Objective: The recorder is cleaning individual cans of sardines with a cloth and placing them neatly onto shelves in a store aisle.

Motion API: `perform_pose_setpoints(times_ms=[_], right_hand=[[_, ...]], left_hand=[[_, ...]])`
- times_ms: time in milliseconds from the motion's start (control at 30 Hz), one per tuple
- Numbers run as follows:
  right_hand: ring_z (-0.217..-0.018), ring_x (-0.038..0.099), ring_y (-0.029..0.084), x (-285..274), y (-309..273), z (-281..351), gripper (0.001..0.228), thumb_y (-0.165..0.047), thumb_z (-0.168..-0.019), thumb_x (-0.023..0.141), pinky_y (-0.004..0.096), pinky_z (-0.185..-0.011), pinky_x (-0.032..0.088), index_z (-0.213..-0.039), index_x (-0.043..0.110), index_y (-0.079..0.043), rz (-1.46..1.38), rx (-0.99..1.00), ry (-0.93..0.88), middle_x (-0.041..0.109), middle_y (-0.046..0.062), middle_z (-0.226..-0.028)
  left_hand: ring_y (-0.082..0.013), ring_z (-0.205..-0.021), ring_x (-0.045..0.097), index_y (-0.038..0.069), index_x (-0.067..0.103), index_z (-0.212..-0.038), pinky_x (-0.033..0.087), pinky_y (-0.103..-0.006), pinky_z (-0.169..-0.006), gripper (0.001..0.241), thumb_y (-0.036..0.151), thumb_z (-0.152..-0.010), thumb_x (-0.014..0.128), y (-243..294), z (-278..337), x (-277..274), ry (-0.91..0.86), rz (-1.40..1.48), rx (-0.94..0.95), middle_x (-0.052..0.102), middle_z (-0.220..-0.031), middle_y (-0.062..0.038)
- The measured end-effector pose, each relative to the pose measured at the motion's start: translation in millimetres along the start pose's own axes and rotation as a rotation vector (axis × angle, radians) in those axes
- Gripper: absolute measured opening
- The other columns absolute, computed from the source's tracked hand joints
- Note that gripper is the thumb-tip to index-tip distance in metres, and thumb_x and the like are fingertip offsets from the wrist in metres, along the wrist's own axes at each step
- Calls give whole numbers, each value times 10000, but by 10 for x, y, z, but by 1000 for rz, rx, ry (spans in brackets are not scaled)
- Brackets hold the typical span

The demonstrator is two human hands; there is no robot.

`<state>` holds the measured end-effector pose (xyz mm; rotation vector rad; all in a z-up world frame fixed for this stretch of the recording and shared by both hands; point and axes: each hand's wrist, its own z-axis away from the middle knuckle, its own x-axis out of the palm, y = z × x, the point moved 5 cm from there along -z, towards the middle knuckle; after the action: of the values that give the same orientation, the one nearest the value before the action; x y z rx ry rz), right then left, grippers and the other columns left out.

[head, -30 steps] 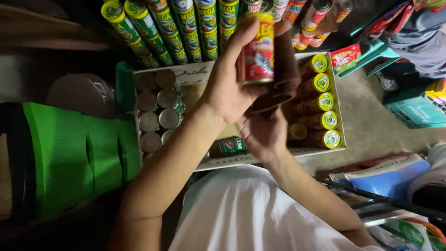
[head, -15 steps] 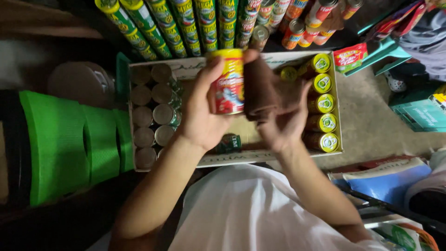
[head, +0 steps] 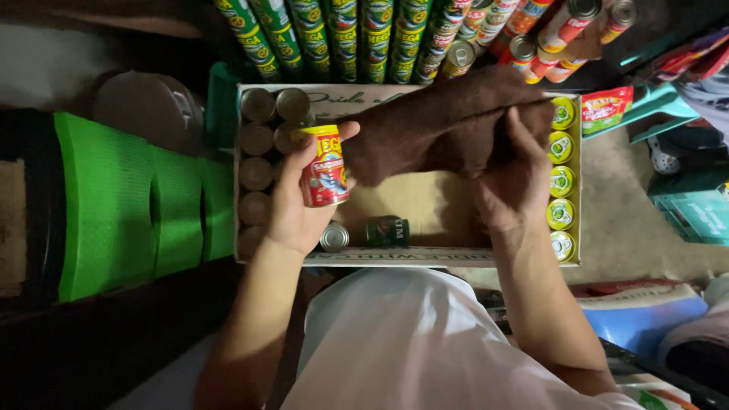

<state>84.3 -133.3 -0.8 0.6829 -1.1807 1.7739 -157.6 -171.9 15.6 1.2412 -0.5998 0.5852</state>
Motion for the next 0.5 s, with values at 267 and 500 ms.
perform_pose_setpoints(times_ms=[267, 500], right_hand=[[-1040, 775, 282, 147, -40, 86, 561, -297, -760, 955, 478, -1003, 636, -1188, 716, -22, 458, -450, 228, 770, 157, -1076], [-1084, 650, 385, -69, 731, 762, 221, -17, -882, 722, 589, -1042, 482, -1101, 689, -11, 1108, -643, -478, 625, 221, -1050]], left_hand=[[-233, -1101, 589, 161, 597, -1268, 504, -416, -931, 407, 359, -926, 695, -481, -84, -143, 114, 221, -189, 666, -1285, -72], [-337, -863, 693, 65, 658, -1143, 651, -401, -507, 511, 342, -742, 812, -700, -93, -21, 312, 548, -419, 636, -1005, -150]])
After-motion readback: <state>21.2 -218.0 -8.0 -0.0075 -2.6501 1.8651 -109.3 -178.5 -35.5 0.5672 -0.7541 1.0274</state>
